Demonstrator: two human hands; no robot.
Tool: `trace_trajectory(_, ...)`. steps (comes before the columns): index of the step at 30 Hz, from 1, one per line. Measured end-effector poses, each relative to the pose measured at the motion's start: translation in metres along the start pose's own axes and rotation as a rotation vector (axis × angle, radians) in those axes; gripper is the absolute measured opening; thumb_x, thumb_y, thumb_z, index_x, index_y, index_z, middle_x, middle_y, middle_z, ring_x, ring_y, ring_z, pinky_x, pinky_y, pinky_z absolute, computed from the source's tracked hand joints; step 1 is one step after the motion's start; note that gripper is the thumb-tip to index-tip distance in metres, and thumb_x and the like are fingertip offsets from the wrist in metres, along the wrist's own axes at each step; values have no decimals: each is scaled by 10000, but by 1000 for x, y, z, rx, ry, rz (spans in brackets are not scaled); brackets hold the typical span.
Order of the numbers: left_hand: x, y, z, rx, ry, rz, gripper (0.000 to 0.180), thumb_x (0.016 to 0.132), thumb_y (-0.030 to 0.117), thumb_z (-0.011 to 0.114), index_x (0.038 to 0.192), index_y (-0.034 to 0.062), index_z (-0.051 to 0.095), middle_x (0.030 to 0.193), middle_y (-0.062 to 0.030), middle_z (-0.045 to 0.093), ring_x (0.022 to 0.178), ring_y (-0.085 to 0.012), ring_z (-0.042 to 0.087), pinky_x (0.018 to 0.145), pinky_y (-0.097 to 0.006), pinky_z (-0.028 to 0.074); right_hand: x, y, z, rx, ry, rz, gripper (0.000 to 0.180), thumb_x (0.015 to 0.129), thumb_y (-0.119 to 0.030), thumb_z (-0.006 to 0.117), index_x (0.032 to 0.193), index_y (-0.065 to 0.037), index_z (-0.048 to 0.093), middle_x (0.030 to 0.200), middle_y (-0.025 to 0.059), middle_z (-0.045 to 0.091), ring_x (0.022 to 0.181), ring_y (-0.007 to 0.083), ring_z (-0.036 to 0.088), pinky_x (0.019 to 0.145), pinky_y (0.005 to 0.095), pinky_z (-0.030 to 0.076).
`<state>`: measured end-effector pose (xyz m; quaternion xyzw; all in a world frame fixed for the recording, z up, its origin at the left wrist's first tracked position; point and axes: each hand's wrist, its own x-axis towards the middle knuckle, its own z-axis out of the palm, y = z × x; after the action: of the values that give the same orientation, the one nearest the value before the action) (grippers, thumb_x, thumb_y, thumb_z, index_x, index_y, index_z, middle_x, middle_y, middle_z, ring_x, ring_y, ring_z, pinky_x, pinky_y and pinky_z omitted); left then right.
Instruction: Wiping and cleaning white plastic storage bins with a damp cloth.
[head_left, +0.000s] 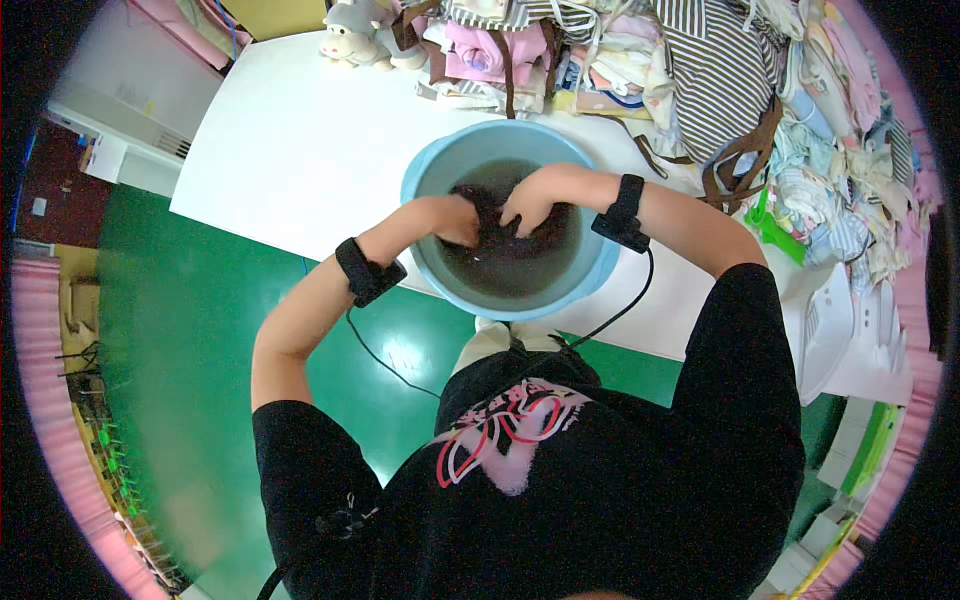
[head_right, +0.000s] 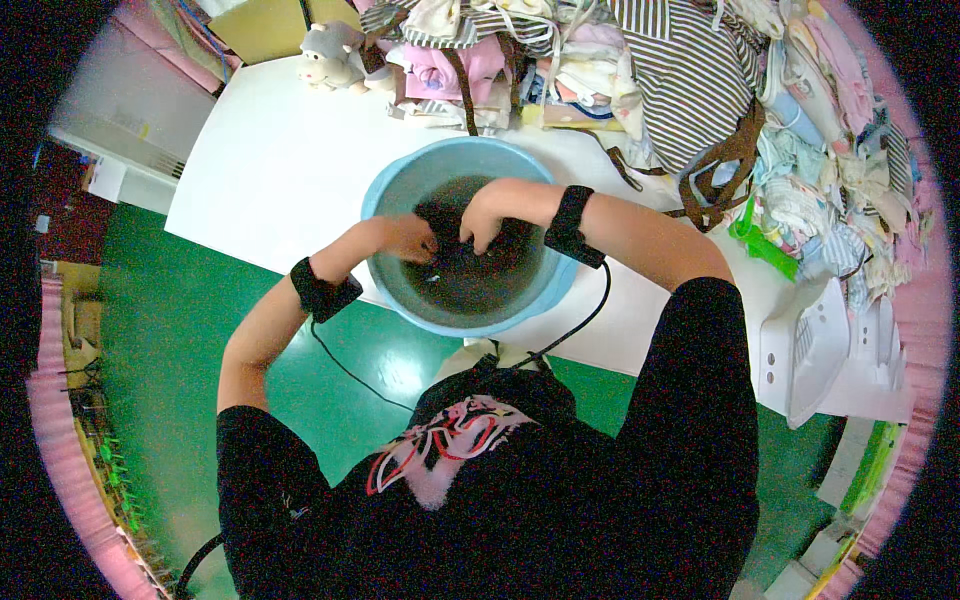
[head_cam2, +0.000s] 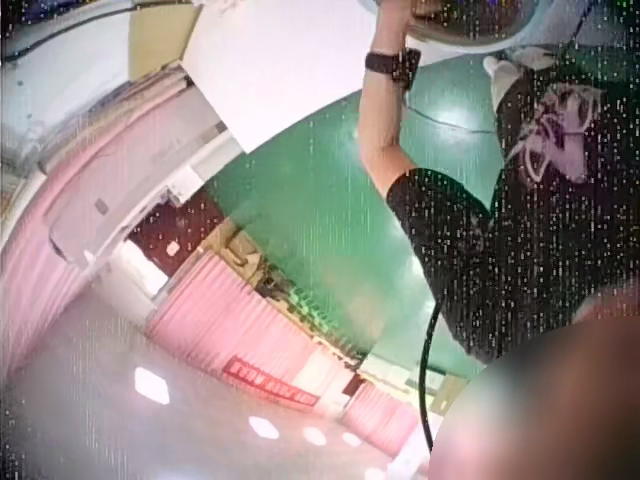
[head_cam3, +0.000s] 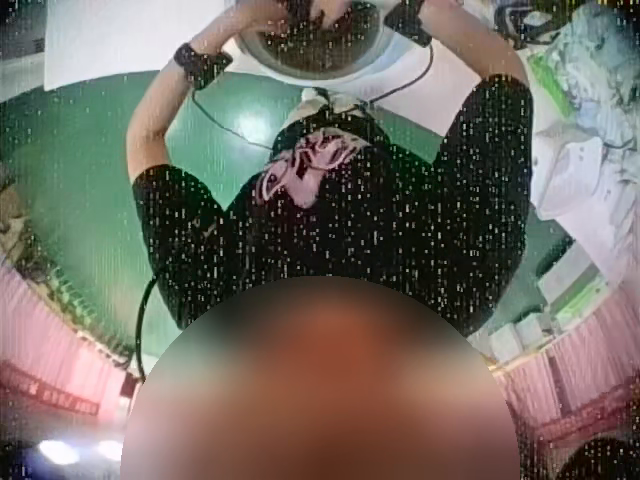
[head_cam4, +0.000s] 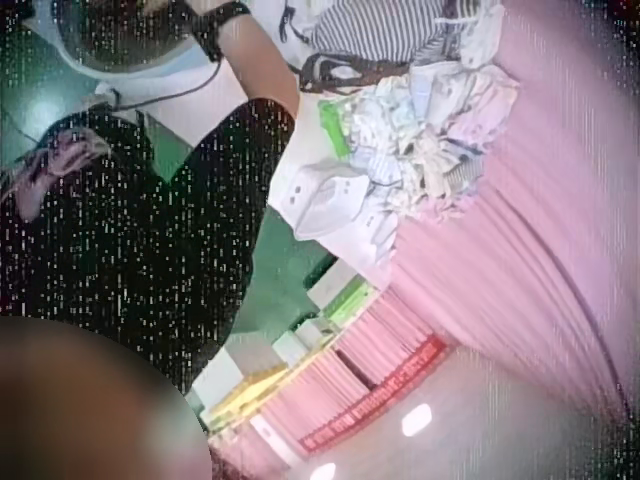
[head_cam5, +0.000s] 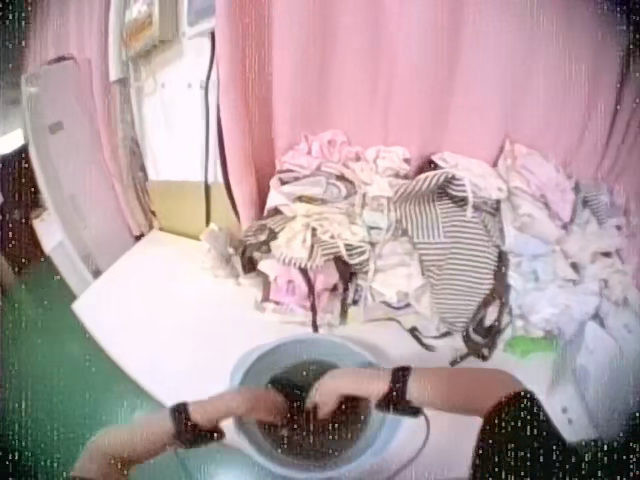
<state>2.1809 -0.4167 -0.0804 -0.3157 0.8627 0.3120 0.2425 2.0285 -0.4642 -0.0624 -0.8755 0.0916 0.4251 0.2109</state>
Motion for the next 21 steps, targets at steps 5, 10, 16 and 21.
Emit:
trace_trajectory(5, 15, -24, -20, 38, 596, -220, 240, 653, 174, 534, 860, 70, 601, 836, -170, 580, 803, -335, 549, 710, -398, 440, -6, 16, 6, 15, 249, 237, 355, 700, -214, 536, 1039, -110, 534, 974, 115, 563, 906, 293, 520, 772, 382, 414)
trace_trajectory(10, 36, -24, -30, 126, 360, -64, 278, 617, 153, 558, 879, 64, 590, 817, -161, 584, 771, -329, 559, 666, -398, 453, -5, 16, 20, 15, 306, 280, 366, 657, -148, 553, 1022, -110, 543, 919, 123, 573, 881, 289, 529, 751, 383, 423)
trace_trajectory(16, 49, -22, -32, 242, -3, -161, 296, 620, 175, 581, 874, 29, 539, 845, -171, 571, 799, -342, 535, 686, -424, 427, -10, 16, 28, -53, 290, 211, 220, 613, -140, 582, 824, -74, 578, 818, 98, 575, 777, 274, 543, 655, 382, 434)
trace_trajectory(21, 18, -14, -42, 108, 120, -99, 231, 636, 177, 559, 822, 42, 584, 737, -163, 584, 696, -317, 557, 615, -388, 431, -40, 14, 28, -76, 451, 136, 110, 568, -126, 590, 646, -56, 557, 702, 106, 550, 696, 277, 529, 568, 381, 410)
